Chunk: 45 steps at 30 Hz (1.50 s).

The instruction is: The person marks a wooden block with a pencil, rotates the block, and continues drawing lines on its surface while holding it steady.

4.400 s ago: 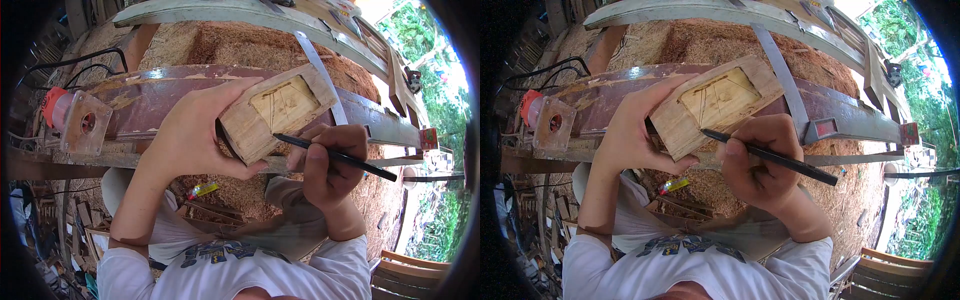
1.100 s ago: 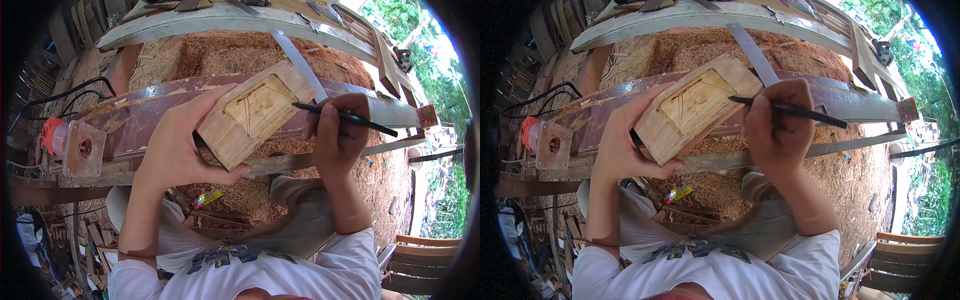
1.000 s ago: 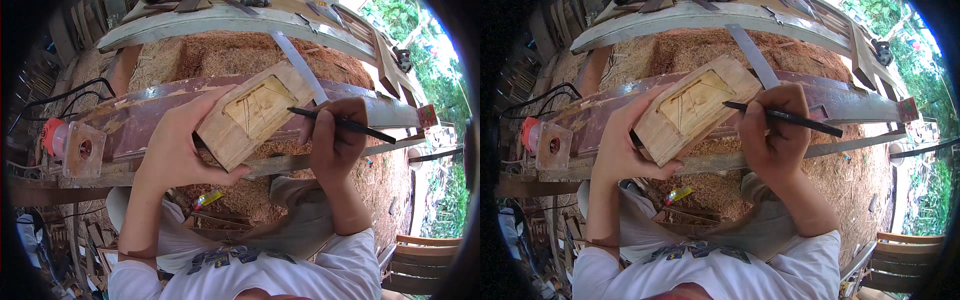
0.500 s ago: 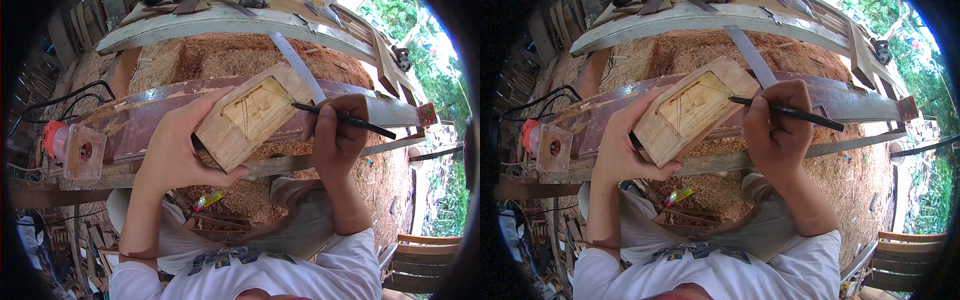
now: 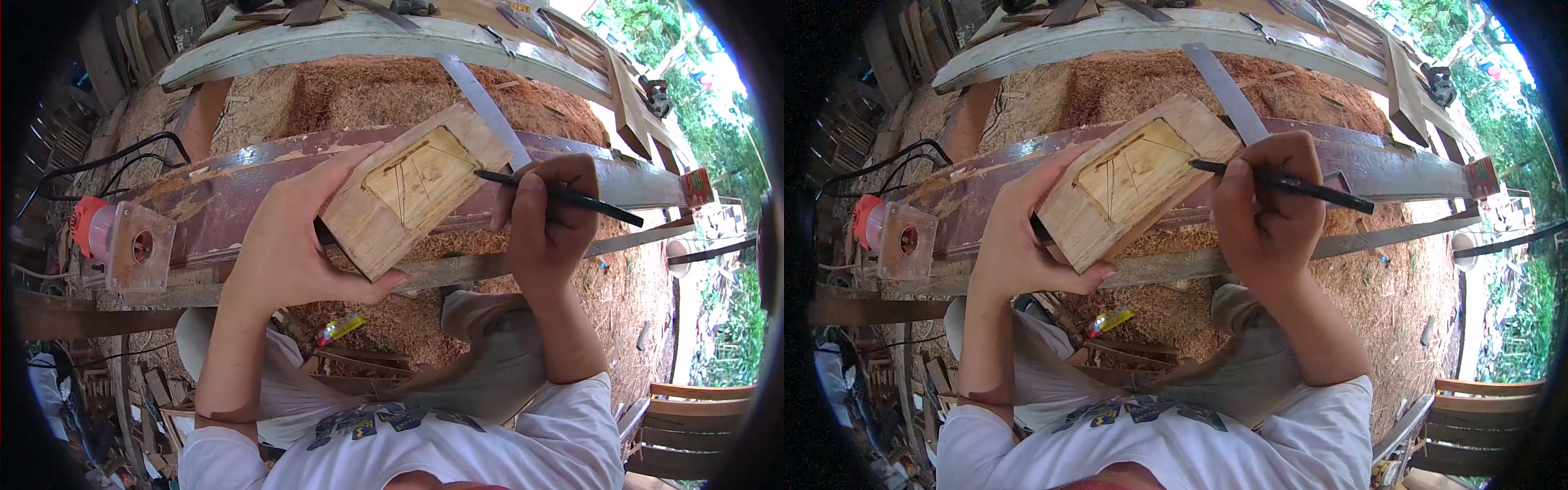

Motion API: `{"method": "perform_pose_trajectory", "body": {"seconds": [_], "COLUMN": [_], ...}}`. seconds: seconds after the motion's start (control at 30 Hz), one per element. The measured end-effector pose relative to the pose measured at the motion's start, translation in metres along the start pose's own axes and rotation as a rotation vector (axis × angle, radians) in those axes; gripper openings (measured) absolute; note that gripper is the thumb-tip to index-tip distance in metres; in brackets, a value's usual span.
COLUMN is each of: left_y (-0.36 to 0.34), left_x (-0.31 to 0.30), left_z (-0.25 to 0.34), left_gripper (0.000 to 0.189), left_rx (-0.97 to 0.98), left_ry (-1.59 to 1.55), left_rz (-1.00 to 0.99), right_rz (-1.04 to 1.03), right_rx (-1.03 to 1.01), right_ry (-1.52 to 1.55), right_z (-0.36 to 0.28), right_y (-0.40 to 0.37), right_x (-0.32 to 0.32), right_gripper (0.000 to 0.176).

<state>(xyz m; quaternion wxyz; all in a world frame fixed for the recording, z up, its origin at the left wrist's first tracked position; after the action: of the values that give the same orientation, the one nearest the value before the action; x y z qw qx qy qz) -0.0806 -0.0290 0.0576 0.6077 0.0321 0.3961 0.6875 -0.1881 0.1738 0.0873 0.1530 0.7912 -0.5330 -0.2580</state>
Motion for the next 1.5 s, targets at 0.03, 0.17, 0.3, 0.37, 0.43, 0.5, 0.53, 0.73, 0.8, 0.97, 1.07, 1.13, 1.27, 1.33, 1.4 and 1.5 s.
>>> {"method": "perform_pose_trajectory", "body": {"seconds": [0.03,0.17,0.3,0.37,0.43,0.5,0.53,0.73,0.8,0.97,1.07,1.13,1.27,1.33,1.4,1.5], "left_y": [0.0,-0.001,0.0,0.001,0.002,0.001,0.001,0.001,0.0,0.0,0.001,0.001,0.001,0.001,-0.001,-0.002], "left_x": [0.0,0.0,-0.001,-0.001,-0.001,-0.001,-0.001,0.0,0.0,-0.001,-0.001,0.0,0.002,0.006,0.01,0.009], "left_z": [0.0,0.0,0.0,0.001,0.003,0.003,0.002,0.002,0.0,0.003,0.003,0.001,0.004,0.005,0.009,0.01], "left_gripper": [0.105,0.105,0.105,0.104,0.104,0.103,0.103,0.103,0.103,0.104,0.104,0.103,0.101,0.101,0.102,0.103], "left_rx": [-0.006,0.0,0.002,-0.002,0.013,0.008,0.001,-0.002,-0.004,0.019,0.021,-0.001,0.007,-0.024,-0.039,-0.007], "left_ry": [-0.001,0.011,0.008,0.004,0.011,0.008,0.005,0.001,0.003,0.01,0.032,0.006,0.043,0.054,0.095,0.18], "left_rz": [-0.001,-0.004,0.004,-0.002,-0.003,0.002,0.006,0.004,0.005,0.016,0.009,0.014,0.018,0.049,0.079,0.12], "right_rz": [-0.004,0.012,0.006,0.007,0.021,0.004,-0.014,-0.026,-0.023,-0.012,-0.005,-0.068,-0.008,0.02,0.008,-0.018], "right_rx": [-0.059,0.045,-0.012,-0.037,0.049,0.026,0.003,0.061,0.012,0.01,0.017,-0.067,0.034,0.035,0.035,0.057], "right_ry": [-0.064,0.074,0.005,-0.016,0.059,0.037,0.016,0.136,0.082,0.074,0.05,-0.016,0.122,0.153,0.134,0.128], "right_z": [-0.003,0.001,-0.002,-0.006,-0.002,-0.001,-0.001,-0.004,-0.003,-0.005,-0.003,-0.012,-0.014,-0.016,-0.013,-0.008], "right_y": [-0.002,0.001,-0.002,-0.003,0.002,0.0,-0.002,-0.001,-0.005,-0.007,-0.005,-0.012,-0.007,-0.005,-0.005,-0.003], "right_x": [0.001,0.0,0.003,0.004,0.001,0.001,0.003,0.006,0.007,0.008,0.005,0.012,0.006,-0.002,-0.002,0.003], "right_gripper": [0.005,0.005,0.004,0.004,0.004,0.004,0.003,0.006,0.006,0.007,0.007,0.006,0.005,0.005,0.006,0.006]}}
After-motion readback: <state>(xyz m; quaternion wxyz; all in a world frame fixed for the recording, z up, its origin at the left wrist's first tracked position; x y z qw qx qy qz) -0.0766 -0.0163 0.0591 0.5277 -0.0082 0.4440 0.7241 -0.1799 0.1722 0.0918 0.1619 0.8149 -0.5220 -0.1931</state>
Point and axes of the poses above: each hand's wrist, its own y-axis towards the middle knuckle, its own x-axis out of the palm, z = x × y, the point moved 10 cm from there along y, towards the middle knuckle, and after that the axes turned 12 degrees about x, right-handed, at the moved point
